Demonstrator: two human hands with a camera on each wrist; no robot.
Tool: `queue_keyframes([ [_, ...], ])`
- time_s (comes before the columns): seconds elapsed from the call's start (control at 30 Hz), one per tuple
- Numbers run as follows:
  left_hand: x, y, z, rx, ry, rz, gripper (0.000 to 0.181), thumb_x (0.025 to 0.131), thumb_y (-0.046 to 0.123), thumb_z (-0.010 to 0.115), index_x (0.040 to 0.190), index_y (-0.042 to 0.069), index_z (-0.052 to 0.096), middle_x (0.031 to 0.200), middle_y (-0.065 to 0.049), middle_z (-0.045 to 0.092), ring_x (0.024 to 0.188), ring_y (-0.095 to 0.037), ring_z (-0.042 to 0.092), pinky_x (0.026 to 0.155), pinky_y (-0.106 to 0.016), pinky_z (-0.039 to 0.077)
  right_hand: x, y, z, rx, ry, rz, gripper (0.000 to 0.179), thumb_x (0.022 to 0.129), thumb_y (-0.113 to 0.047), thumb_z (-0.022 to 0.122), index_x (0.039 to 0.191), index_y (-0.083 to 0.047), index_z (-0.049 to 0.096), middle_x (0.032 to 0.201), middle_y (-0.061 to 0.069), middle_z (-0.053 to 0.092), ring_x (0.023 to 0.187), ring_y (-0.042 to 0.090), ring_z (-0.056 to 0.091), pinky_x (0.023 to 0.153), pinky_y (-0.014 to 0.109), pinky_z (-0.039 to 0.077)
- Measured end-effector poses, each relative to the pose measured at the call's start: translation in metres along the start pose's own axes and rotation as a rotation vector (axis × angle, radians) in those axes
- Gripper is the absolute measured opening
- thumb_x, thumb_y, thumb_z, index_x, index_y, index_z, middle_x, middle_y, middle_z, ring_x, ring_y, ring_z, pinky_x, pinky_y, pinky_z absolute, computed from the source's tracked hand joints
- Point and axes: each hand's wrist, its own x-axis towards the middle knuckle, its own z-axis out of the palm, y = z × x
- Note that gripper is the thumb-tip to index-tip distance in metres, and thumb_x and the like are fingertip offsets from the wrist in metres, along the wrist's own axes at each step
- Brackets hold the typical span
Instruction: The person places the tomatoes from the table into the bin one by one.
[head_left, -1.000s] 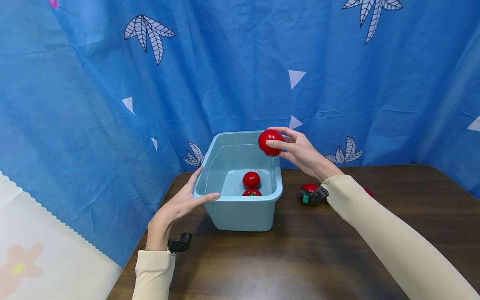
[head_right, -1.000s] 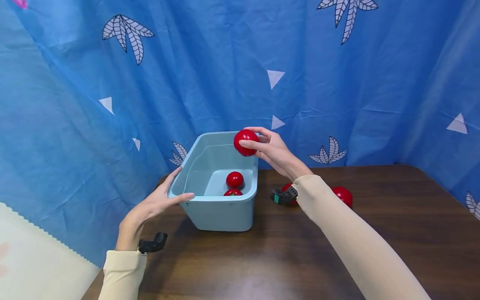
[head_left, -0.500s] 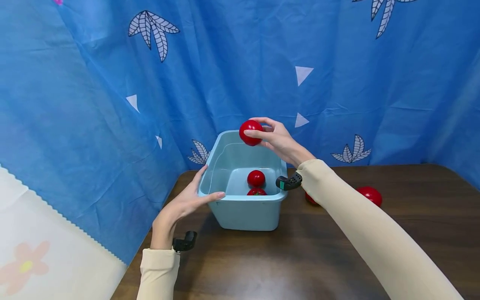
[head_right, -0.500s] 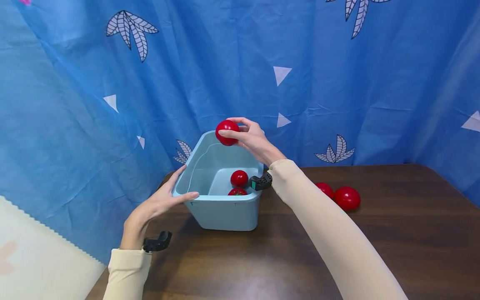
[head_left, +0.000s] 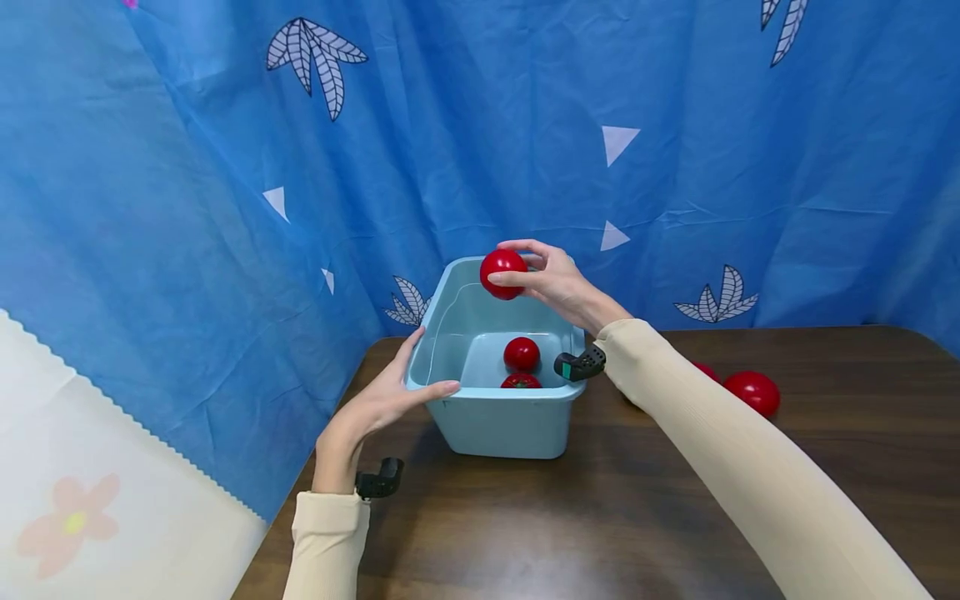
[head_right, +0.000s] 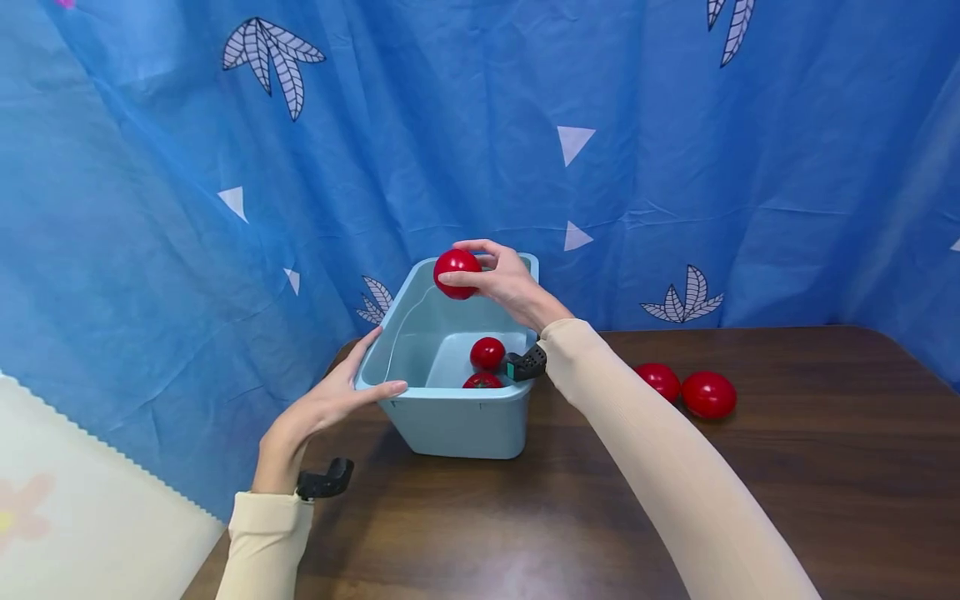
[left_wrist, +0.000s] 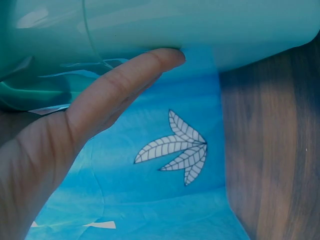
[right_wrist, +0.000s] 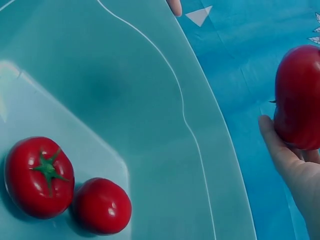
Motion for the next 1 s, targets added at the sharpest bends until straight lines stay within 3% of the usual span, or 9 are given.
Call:
queue_keyframes([
  [0.27, -0.001, 0.001, 0.003, 0.029, 0.001, 0.002, 0.114, 0.089, 0.054, 0.075, 0.169, 0.024, 0.0, 0.169, -0.015, 0.022, 0.147, -0.044, 0.034, 0.111, -0.067, 0.041, -0.003, 0.003, 0.002, -0.027, -0.011, -0.009, 0.061, 0.096, -0.006, 0.074, 0.152, -0.008, 0.05, 0.148, 0.018, 0.054, 0.133, 0.036, 0.056, 0.115, 0.051, 0.045],
  [0.57, 0.001, -0.001, 0.003, 0.008, -0.009, 0.044, 0.112, 0.091, 0.049, 0.075, 0.169, 0.021, 0.0, 0.167, -0.017, 0.024, 0.144, -0.043, 0.035, 0.111, -0.065, 0.043, -0.013, 0.001, -0.002, -0.01, -0.057, -0.053, 0.057, 0.097, -0.004, 0.071, 0.15, -0.006, 0.05, 0.145, 0.019, 0.057, 0.127, 0.035, 0.063, 0.11, 0.047, 0.05],
  [0.77, 0.001, 0.0, 0.005, 0.022, 0.002, 0.025, 0.112, 0.09, 0.05, 0.075, 0.169, 0.02, 0.001, 0.167, -0.017, 0.024, 0.144, -0.043, 0.036, 0.111, -0.066, 0.042, -0.022, -0.005, -0.018, -0.001, -0.085, -0.071, 0.058, 0.1, -0.002, 0.066, 0.154, -0.003, 0.045, 0.149, 0.022, 0.053, 0.133, 0.042, 0.058, 0.107, 0.046, 0.051],
  [1.0, 0.0, 0.001, 0.004, 0.028, 0.017, 0.043, 0.111, 0.091, 0.05, 0.075, 0.169, 0.02, 0.002, 0.166, -0.017, 0.024, 0.142, -0.044, 0.037, 0.112, -0.068, 0.04, -0.033, -0.015, -0.05, -0.025, -0.065, -0.069, 0.058, 0.103, -0.002, 0.062, 0.157, -0.003, 0.04, 0.153, 0.022, 0.048, 0.128, 0.031, 0.061, 0.107, 0.043, 0.051],
])
